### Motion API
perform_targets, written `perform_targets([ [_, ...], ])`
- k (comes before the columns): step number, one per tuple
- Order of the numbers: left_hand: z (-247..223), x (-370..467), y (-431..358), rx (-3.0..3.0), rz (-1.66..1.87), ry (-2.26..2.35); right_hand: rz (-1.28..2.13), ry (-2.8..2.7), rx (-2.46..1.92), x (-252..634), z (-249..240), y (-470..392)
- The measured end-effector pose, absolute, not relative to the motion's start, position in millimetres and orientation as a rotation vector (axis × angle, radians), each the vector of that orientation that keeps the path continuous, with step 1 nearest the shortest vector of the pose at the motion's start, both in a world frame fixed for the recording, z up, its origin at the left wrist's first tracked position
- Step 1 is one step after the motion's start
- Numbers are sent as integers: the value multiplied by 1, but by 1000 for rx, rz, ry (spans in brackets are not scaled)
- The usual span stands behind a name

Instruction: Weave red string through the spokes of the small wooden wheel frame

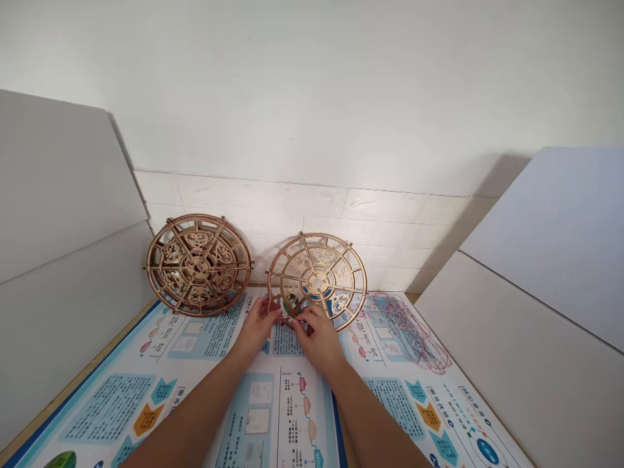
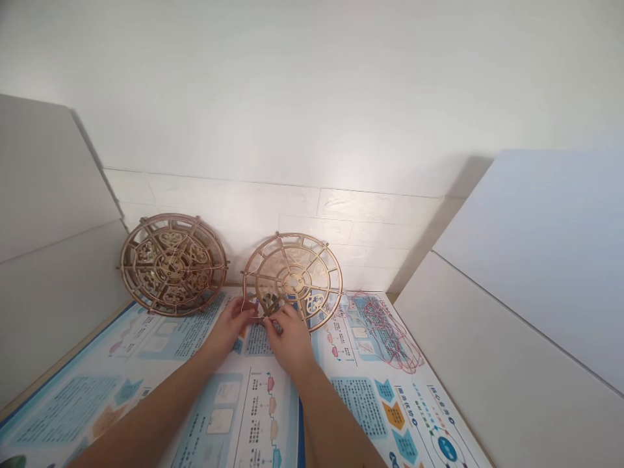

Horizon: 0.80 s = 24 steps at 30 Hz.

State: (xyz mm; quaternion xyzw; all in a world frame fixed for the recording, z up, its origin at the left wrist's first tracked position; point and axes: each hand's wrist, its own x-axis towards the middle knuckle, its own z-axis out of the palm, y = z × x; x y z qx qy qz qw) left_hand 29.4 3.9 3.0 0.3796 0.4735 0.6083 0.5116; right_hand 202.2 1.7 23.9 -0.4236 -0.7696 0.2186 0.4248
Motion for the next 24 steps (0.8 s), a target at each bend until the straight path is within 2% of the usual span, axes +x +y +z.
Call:
perform_targets([
  [4,2,30,2,1055,1405,1262,470,-1924,-1129,202,31,-1],
  [9,18,29,-4,1075,1277,1176,499,-1923,-1208,204,36,-3],
  [17,15,29,-6,1084,1292,1017,675,-1967,-1205,207,43,-7],
  [24,9,32,-2,977,1355,1028,559,-2134,-1204,203,42,-13],
])
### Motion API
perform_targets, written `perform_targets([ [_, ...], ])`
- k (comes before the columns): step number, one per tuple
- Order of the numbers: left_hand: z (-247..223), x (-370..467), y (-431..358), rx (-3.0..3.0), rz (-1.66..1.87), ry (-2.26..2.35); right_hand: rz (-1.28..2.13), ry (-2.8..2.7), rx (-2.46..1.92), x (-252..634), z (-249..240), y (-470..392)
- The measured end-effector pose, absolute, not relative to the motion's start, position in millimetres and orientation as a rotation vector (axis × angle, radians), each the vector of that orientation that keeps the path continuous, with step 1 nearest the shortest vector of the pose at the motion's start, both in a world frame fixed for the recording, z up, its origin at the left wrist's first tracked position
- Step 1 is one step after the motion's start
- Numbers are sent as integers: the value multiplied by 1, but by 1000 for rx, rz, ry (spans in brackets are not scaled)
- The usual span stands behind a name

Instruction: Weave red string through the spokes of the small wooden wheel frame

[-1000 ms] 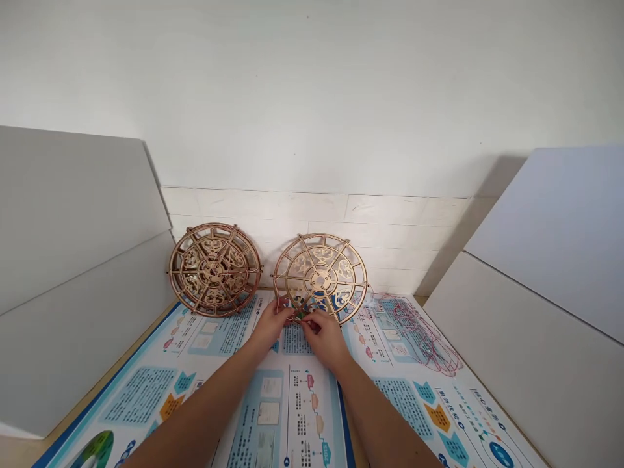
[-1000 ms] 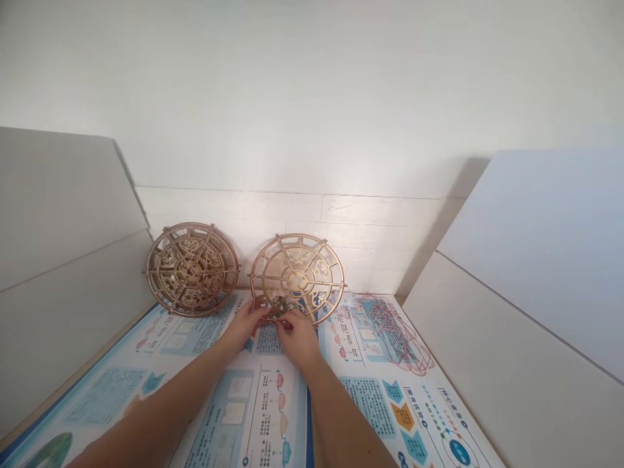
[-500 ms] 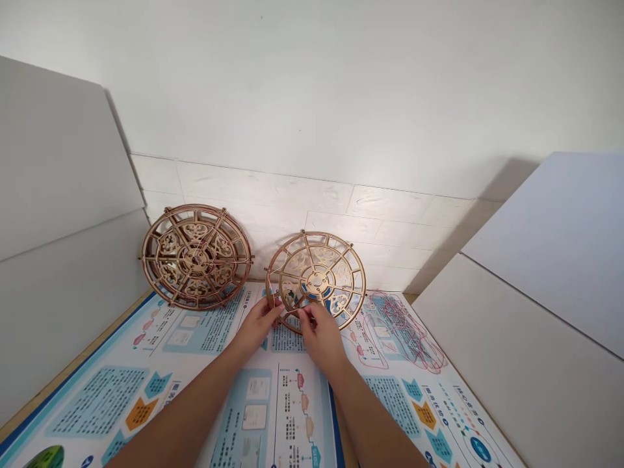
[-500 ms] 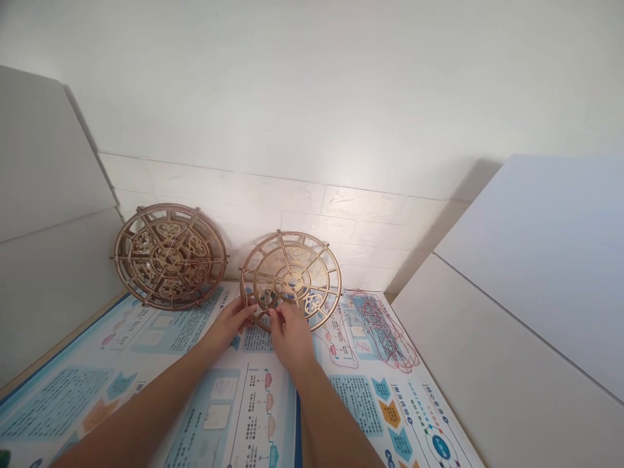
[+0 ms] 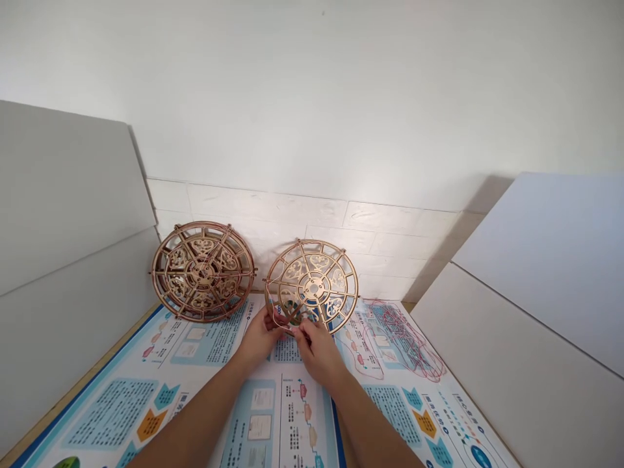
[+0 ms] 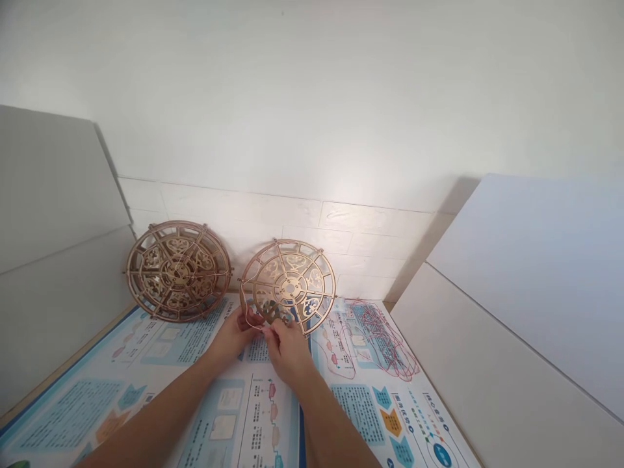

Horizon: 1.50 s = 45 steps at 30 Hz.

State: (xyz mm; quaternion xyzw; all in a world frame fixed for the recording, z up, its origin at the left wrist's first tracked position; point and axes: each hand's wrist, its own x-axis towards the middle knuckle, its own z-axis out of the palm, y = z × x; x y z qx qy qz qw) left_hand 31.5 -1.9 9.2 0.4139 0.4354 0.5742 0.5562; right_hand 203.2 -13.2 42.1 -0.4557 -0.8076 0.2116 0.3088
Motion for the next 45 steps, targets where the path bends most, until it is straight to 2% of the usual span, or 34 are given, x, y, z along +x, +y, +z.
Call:
perform_targets([
  [8,7,32,3,943,1469,1052,700,-2187,-1221,201,42,-13],
  [16,11,30,2,927,1418,1063,778,-2163,-1197,204,33,-5],
  [26,-4,31,6,1064,1483,1176,761,-2134,-1197,204,30,-3],
  [45,-4,31,7,1008,1487,1081,660,-1983,-1096,205,26,3],
])
